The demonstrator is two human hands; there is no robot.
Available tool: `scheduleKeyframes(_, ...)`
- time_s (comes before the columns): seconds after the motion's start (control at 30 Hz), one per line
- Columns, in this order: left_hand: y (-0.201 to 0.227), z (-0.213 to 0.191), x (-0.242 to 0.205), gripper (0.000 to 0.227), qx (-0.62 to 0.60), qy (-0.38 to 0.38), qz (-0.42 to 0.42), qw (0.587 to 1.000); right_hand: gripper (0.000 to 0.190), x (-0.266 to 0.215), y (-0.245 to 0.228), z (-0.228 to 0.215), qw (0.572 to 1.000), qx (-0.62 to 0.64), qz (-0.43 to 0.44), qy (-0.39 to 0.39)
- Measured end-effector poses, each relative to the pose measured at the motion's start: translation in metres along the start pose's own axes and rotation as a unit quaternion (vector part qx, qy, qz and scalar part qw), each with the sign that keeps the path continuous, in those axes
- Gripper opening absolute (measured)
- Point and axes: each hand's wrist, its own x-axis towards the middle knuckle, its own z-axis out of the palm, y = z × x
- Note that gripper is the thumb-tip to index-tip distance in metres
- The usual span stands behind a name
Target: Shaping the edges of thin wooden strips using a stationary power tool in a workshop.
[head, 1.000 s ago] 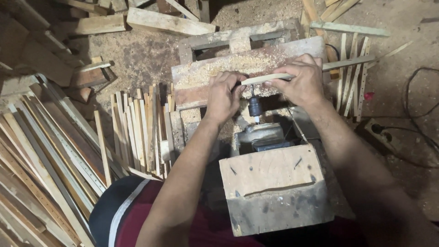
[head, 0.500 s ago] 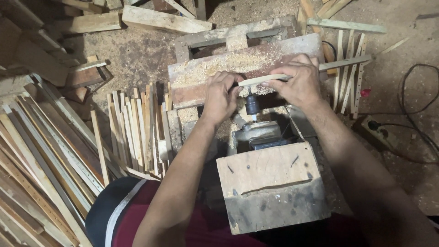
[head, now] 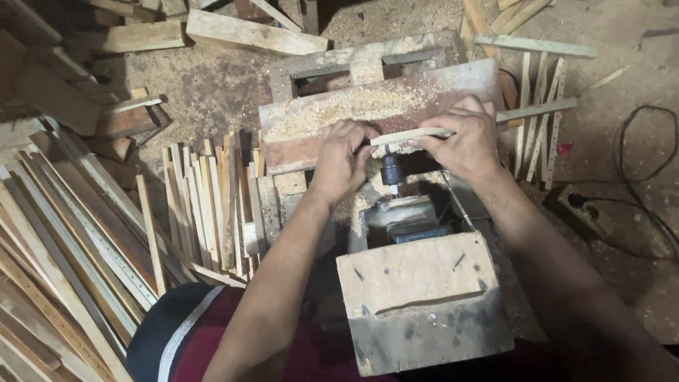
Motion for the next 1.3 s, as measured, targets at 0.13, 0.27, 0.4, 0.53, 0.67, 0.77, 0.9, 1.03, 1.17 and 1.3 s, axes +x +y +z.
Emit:
scheduleKeyframes(0.13,0.006,-0.001,0.003,0.011,0.016,0.004,-0.005,1.000,0.025,0.003,-0.003,-0.003,1.000,0.000,0.003,0.007)
scheduleKeyframes(0.27,0.010,0.004,0.005,0.017,0.093,0.018,-0.016,0.995,0.030,0.006,-0.005,-0.001,0.999,-0.024,0.000,0.021)
scheduleKeyframes(0.4,-0.003,-0.002,0.006,0.015,0.094,0.018,-0.041,0.995,0.032,0.009,-0.008,-0.018,0.999,-0.037,0.005,0.031)
scheduleKeyframes(0.53,-0.011,-0.005,-0.001,0.016,0.114,0.012,-0.039,0.993,0.030,0.000,0.003,-0.020,0.999,-0.004,0.017,0.030)
scheduleKeyframes(0.67,-0.016,-0.004,0.001,0.012,0.102,0.030,-0.026,0.994,0.027,0.001,0.015,-0.012,0.999,-0.014,0.009,0.033)
scheduleKeyframes(0.77,-0.020,-0.002,0.001,0.010,0.090,0.038,-0.012,0.995,0.026,0.000,0.022,-0.009,0.999,-0.022,0.007,0.036)
scheduleKeyframes(0.9,-0.029,0.003,-0.001,0.010,0.061,0.048,0.000,0.997,0.025,0.003,0.010,-0.015,0.999,-0.011,0.010,0.031)
scheduleKeyframes(1.03,-0.019,-0.004,0.000,0.010,0.051,0.049,0.007,0.998,0.026,0.003,0.009,-0.016,0.999,-0.002,0.014,0.032)
scheduleKeyframes(1.17,-0.014,-0.007,-0.002,0.008,0.036,0.043,-0.005,0.998,0.027,0.000,0.018,-0.013,1.000,-0.005,0.009,0.029)
scheduleKeyframes(1.3,0.000,-0.015,-0.003,0.006,0.022,0.029,-0.027,0.999,0.026,-0.001,0.011,-0.016,1.000,0.006,0.010,0.028)
